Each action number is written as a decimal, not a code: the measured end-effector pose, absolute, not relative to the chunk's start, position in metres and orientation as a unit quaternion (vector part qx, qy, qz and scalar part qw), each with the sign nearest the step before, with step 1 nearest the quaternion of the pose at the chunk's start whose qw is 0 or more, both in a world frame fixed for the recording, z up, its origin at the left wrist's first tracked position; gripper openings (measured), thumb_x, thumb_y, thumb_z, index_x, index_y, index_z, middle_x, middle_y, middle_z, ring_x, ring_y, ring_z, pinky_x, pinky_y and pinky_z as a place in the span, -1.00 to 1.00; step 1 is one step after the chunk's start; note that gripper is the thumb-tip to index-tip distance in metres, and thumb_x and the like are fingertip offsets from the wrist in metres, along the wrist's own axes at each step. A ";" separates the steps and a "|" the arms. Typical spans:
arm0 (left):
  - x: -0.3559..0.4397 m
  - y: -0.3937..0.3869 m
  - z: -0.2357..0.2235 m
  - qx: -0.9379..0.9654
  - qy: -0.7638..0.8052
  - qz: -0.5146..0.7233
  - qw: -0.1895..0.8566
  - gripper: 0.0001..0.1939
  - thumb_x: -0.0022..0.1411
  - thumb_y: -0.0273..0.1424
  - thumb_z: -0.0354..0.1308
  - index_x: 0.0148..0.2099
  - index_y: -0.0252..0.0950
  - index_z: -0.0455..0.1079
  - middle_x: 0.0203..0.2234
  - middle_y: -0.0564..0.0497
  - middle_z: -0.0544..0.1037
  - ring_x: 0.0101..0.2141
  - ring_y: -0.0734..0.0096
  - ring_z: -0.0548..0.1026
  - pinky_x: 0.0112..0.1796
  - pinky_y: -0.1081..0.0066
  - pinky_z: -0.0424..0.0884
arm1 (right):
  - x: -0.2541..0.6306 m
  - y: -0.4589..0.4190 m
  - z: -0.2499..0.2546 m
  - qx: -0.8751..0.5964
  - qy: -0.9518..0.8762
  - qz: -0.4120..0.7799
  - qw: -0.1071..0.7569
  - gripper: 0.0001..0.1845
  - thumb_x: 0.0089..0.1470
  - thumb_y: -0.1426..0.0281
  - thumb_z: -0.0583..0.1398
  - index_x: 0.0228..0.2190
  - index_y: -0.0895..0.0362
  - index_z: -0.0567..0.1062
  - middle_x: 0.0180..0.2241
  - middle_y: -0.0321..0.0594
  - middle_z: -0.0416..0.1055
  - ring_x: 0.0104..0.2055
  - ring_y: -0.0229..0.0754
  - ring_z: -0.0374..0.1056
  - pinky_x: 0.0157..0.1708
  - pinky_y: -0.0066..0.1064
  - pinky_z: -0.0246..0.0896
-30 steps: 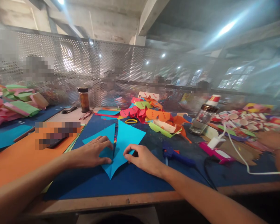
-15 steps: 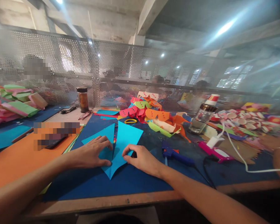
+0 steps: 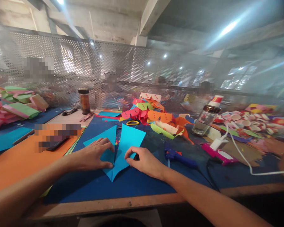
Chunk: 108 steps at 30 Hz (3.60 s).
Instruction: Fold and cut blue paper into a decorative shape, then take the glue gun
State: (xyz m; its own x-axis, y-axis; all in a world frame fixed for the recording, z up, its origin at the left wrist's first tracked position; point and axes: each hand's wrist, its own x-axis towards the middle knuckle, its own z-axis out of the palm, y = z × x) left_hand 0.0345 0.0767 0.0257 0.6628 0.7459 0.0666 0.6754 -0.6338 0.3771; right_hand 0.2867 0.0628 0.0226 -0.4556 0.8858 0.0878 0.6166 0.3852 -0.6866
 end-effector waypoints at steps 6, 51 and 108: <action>0.035 0.075 0.027 0.896 0.398 0.103 0.165 -0.52 0.15 -0.01 0.23 0.02 -0.14 0.31 -0.03 -0.04 0.36 -0.01 0.07 0.34 0.01 0.11 0.28 | 0.287 0.061 0.024 -0.469 -0.796 0.306 0.230 -0.92 0.07 0.39 0.25 -0.32 0.09 0.55 -0.48 -0.36 0.46 -0.44 -0.28 0.38 -0.39 -0.49 0.19; 0.035 0.074 0.026 0.899 0.404 0.090 0.144 -0.48 0.09 -0.03 0.26 0.03 -0.13 0.31 -0.04 -0.03 0.37 0.00 0.03 0.34 0.01 0.12 0.28 | 0.287 0.059 0.019 -0.425 -0.801 0.344 0.244 -0.88 0.03 0.49 0.22 -0.33 0.11 0.54 -0.53 -0.37 0.44 -0.45 -0.31 0.33 -0.43 -0.52 0.16; 0.036 0.069 0.025 0.910 0.385 0.096 0.124 -0.39 0.03 0.05 0.27 0.04 -0.16 0.31 -0.03 -0.07 0.37 -0.02 0.00 0.34 0.01 0.07 0.29 | 0.261 0.039 0.015 -0.465 -0.779 0.325 0.267 -0.95 0.01 0.42 0.27 -0.39 0.10 0.55 -0.55 -0.39 0.42 -0.48 -0.32 0.33 -0.44 -0.51 0.15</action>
